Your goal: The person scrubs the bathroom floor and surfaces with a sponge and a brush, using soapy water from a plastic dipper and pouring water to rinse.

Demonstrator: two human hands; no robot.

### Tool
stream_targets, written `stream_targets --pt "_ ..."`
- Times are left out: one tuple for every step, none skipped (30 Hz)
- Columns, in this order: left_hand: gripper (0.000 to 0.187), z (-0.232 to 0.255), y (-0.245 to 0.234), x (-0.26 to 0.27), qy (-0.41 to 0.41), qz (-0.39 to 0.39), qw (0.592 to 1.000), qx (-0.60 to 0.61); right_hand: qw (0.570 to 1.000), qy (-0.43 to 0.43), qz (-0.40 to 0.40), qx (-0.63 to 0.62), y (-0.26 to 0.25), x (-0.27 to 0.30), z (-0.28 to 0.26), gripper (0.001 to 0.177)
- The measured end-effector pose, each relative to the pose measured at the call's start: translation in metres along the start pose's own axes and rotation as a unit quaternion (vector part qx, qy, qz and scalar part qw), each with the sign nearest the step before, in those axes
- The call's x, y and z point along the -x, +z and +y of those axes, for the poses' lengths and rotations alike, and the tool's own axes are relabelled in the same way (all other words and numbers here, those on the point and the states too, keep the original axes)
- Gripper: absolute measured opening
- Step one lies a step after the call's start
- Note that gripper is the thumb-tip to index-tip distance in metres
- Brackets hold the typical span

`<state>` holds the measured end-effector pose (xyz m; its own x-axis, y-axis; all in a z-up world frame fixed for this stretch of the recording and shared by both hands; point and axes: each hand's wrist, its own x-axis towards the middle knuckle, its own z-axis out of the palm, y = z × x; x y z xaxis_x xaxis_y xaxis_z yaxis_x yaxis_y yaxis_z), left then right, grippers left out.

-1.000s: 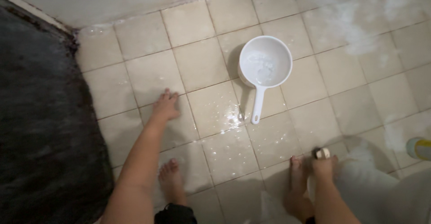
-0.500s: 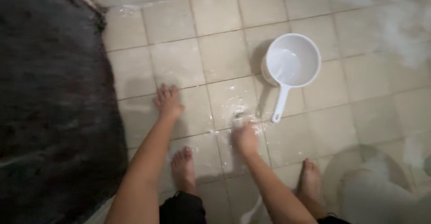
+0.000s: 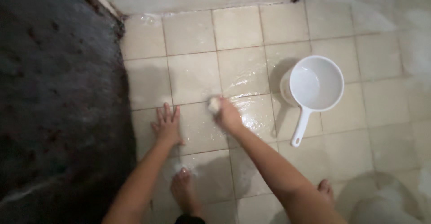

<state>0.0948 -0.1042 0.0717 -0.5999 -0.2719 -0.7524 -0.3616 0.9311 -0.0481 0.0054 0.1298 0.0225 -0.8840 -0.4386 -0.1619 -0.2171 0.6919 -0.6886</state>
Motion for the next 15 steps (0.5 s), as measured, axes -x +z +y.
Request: stream_targets --pt "0.156 -0.002 0.001 0.002 0.003 0.005 1.0 0.007 0.999 0.004 -0.028 -0.033 -0.004 -0.002 0.0 0.055" --pt "0.155 -0.005 0.0 0.003 0.012 0.009 1.0 0.007 0.996 0.014 -0.05 -0.069 -0.005 -0.007 0.003 0.047" --pt "0.155 -0.007 -0.003 0.0 0.015 0.01 1.0 0.012 0.991 0.025 -0.072 -0.106 -0.005 -0.015 0.012 0.04" --pt "0.155 -0.008 -0.003 -0.001 0.017 0.005 1.0 0.017 0.859 0.283 -0.029 -0.425 -0.015 -0.031 0.033 0.042" --pt "0.155 -0.009 -0.002 0.0 0.019 0.001 1.0 0.022 0.973 0.193 0.005 -0.126 -0.042 -0.052 0.064 0.036" --pt "0.154 -0.01 -0.003 0.0 0.019 -0.008 1.0 0.016 0.974 0.223 0.003 -0.028 -0.074 -0.077 0.091 0.031" --pt "0.153 -0.01 -0.003 0.001 0.02 -0.017 1.0 0.01 0.965 0.251 0.002 0.069 -0.093 -0.09 0.104 0.032" --pt "0.153 -0.01 -0.003 0.001 0.02 -0.025 0.999 0.005 0.97 0.23 0.067 0.05 -0.091 -0.093 0.104 0.039" --pt "0.154 -0.01 -0.006 -0.002 0.02 -0.02 1.0 0.005 0.969 0.206 0.131 0.03 -0.088 -0.095 0.099 0.048" --pt "0.155 -0.011 -0.005 -0.004 0.022 -0.02 1.0 0.002 0.964 0.186 0.192 0.01 -0.081 -0.087 0.092 0.059" --pt "0.156 -0.012 -0.004 -0.005 0.025 -0.02 1.0 -0.001 0.979 0.077 0.187 0.034 -0.054 -0.073 0.071 0.074" --pt "0.156 -0.013 -0.004 -0.006 0.028 -0.007 1.0 0.002 0.952 0.2 0.107 -0.206 -0.028 -0.055 0.043 0.063" --pt "0.156 -0.013 -0.001 -0.005 0.032 0.006 0.999 0.005 0.85 0.306 0.016 -0.429 0.003 -0.036 0.007 0.06" --pt "0.156 -0.015 0.004 -0.002 0.033 0.016 0.999 0.007 0.86 0.346 -0.017 -0.376 0.015 -0.026 -0.015 0.048" --pt "0.155 -0.015 0.006 -0.003 0.033 0.022 0.999 0.017 0.834 0.29 -0.059 -0.466 0.011 -0.025 -0.019 0.045"
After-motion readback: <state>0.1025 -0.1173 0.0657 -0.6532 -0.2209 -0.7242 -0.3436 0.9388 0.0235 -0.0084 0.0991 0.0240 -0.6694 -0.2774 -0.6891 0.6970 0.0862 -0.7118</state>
